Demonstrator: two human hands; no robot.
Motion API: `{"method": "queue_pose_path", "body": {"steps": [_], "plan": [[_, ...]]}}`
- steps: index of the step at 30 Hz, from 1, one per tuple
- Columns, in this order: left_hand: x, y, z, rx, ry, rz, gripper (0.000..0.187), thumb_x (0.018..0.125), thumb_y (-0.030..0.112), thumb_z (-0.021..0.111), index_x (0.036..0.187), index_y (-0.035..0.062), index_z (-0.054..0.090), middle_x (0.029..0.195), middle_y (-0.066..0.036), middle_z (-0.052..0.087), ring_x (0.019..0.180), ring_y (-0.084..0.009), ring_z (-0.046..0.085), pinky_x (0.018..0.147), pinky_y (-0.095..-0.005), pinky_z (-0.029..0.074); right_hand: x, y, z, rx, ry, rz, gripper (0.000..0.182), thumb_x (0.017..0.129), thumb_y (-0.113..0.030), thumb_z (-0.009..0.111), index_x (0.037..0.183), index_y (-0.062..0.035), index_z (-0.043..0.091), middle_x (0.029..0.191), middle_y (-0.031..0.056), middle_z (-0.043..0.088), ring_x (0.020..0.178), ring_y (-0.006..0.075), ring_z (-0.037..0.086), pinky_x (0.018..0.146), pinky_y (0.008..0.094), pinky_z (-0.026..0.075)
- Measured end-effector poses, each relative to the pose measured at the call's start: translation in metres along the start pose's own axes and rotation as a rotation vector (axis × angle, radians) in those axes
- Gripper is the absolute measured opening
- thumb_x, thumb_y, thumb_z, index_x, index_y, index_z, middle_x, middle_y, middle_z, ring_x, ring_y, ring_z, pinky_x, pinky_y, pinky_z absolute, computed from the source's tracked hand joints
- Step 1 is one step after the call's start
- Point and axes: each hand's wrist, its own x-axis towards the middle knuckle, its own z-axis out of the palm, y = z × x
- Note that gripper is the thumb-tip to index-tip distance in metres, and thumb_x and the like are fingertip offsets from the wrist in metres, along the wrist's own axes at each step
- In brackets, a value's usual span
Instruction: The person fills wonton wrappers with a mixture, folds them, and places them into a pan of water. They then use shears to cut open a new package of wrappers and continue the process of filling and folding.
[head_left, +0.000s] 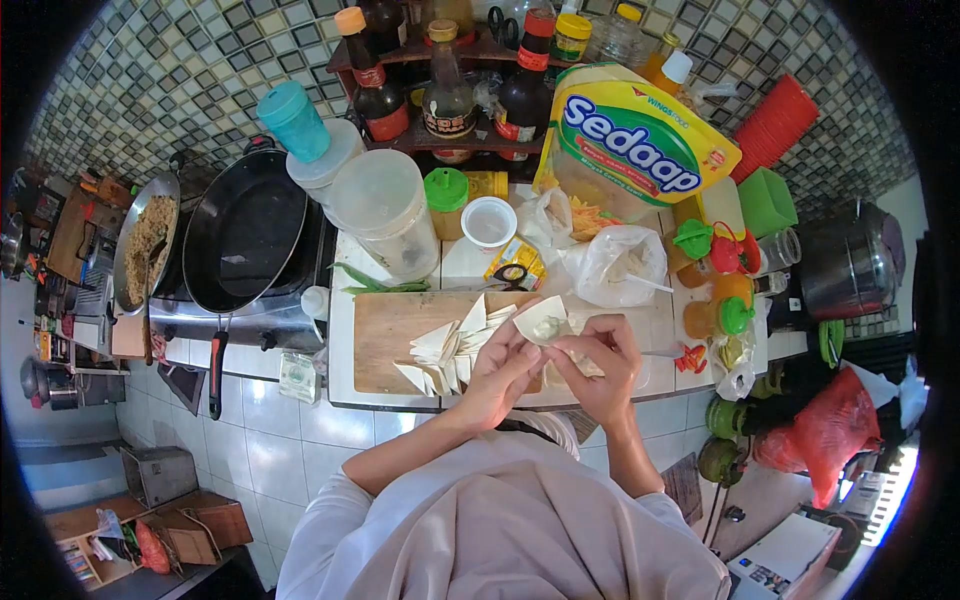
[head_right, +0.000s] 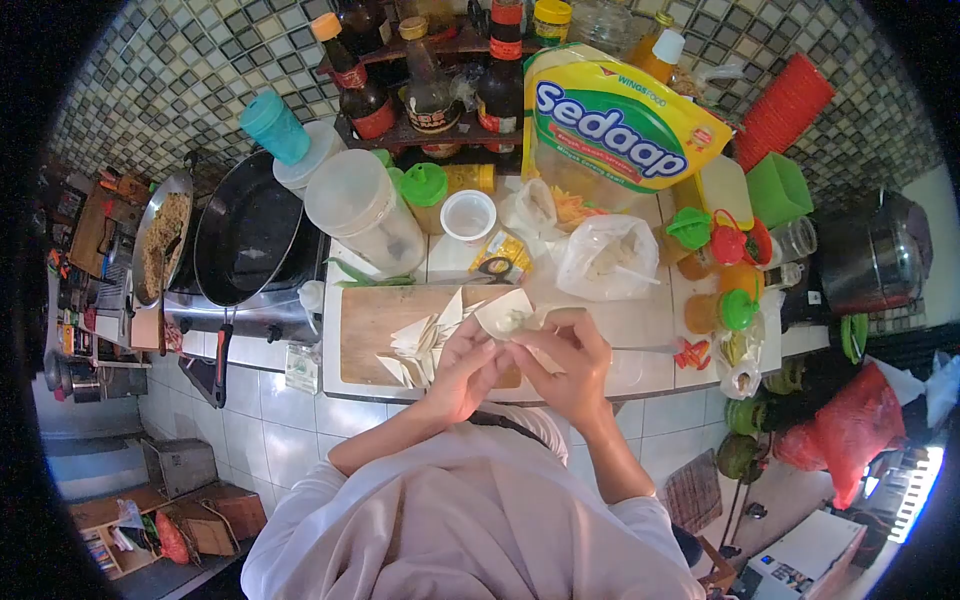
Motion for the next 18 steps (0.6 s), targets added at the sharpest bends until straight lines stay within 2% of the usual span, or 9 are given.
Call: {"method": "queue_pose_path", "body": {"steps": [2,7,10,18], "plan": [[0.0,0.001,0.003,0.036,0.081,0.01,0.057,0.09,0.001,0.051,0.141,0.0028,0.025,0.133,-0.009,0.045,0.122,-0.0148,0.044,0.103,-0.0302,0.037,0.002,-0.002,0.003,0.033,0.018,0.06,0.019,0.063,-0.006,0.077,0.08,-0.0095,0.071,0.082,0.0019,0.049,0.06,0.0115,0.048,0.049,0.0238,0.038],[-0.001,0.0,0.003,0.028,0.161,0.015,0.05,0.091,0.0,0.05,0.136,-0.0004,0.031,0.125,-0.011,0.051,0.114,-0.0163,0.052,0.102,-0.0324,0.041,0.004,-0.004,0.01,0.108,0.093,0.19,0.016,0.066,-0.006,0.077,0.081,-0.0055,0.07,0.081,0.0049,0.048,0.067,0.0146,0.049,0.056,0.0265,0.039],[-0.002,-0.001,0.002,0.015,0.208,0.017,0.044,0.091,0.0,0.049,0.133,-0.0011,0.036,0.121,-0.012,0.053,0.11,-0.017,0.055,0.101,-0.0331,0.044,0.005,-0.005,0.012,0.094,0.109,0.225,0.015,0.067,-0.005,0.077,0.08,-0.0053,0.069,0.081,0.0045,0.047,0.066,0.0144,0.048,0.056,0.0265,0.038],[-0.003,-0.001,-0.003,0.021,0.242,0.0,0.035,0.092,0.002,0.051,0.126,-0.0001,0.045,0.119,-0.012,0.055,0.107,-0.0165,0.057,0.098,-0.0323,0.046,0.01,-0.004,0.018,0.076,0.127,0.198,0.015,0.066,-0.004,0.077,0.078,-0.0057,0.069,0.08,0.0031,0.045,0.066,0.0135,0.045,0.055,0.0256,0.037]]}}
